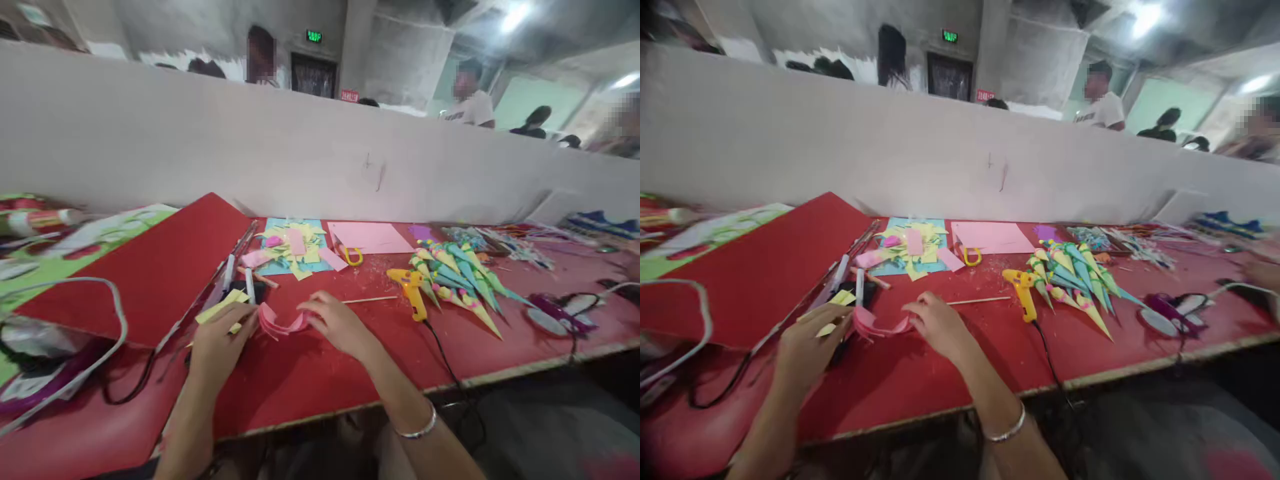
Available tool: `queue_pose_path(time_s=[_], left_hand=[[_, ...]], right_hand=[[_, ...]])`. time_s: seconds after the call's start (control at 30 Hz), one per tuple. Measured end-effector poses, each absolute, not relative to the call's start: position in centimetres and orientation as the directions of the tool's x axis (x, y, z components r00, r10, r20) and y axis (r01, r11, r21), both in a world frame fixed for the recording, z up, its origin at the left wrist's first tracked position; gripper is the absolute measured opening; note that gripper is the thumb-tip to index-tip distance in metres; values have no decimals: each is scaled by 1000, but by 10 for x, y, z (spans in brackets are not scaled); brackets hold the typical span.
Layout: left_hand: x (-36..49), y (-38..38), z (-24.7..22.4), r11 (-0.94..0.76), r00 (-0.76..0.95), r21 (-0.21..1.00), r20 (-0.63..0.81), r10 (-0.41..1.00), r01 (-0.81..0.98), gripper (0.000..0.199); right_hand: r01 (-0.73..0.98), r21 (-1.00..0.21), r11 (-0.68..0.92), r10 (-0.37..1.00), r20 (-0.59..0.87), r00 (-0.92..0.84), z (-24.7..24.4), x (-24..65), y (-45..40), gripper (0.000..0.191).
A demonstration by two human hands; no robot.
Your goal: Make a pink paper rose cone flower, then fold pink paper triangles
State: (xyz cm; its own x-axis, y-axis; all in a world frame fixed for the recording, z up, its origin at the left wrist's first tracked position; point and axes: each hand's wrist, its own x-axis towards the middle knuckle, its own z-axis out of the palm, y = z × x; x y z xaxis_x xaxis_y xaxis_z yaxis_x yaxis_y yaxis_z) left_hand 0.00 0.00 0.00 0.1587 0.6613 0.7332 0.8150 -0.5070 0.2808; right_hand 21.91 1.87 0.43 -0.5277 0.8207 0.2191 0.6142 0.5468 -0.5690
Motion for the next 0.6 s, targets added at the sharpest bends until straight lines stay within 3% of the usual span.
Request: queue_pose_path(time_s=[0.13, 0.37, 0.6], left_hand=[[7, 1, 5, -485, 134, 341, 693, 709, 806, 27], [16, -3, 13, -430, 117, 463, 564, 818, 775, 27], [21, 0, 9, -430, 180, 512, 465, 867, 744, 26]], right_hand=[[646, -545, 535, 828, 186, -529, -3, 218, 18, 27], [755, -339, 561, 824, 141, -549, -8, 217, 18, 18], [809, -324, 490, 872, 162, -463, -5, 225, 17, 14]])
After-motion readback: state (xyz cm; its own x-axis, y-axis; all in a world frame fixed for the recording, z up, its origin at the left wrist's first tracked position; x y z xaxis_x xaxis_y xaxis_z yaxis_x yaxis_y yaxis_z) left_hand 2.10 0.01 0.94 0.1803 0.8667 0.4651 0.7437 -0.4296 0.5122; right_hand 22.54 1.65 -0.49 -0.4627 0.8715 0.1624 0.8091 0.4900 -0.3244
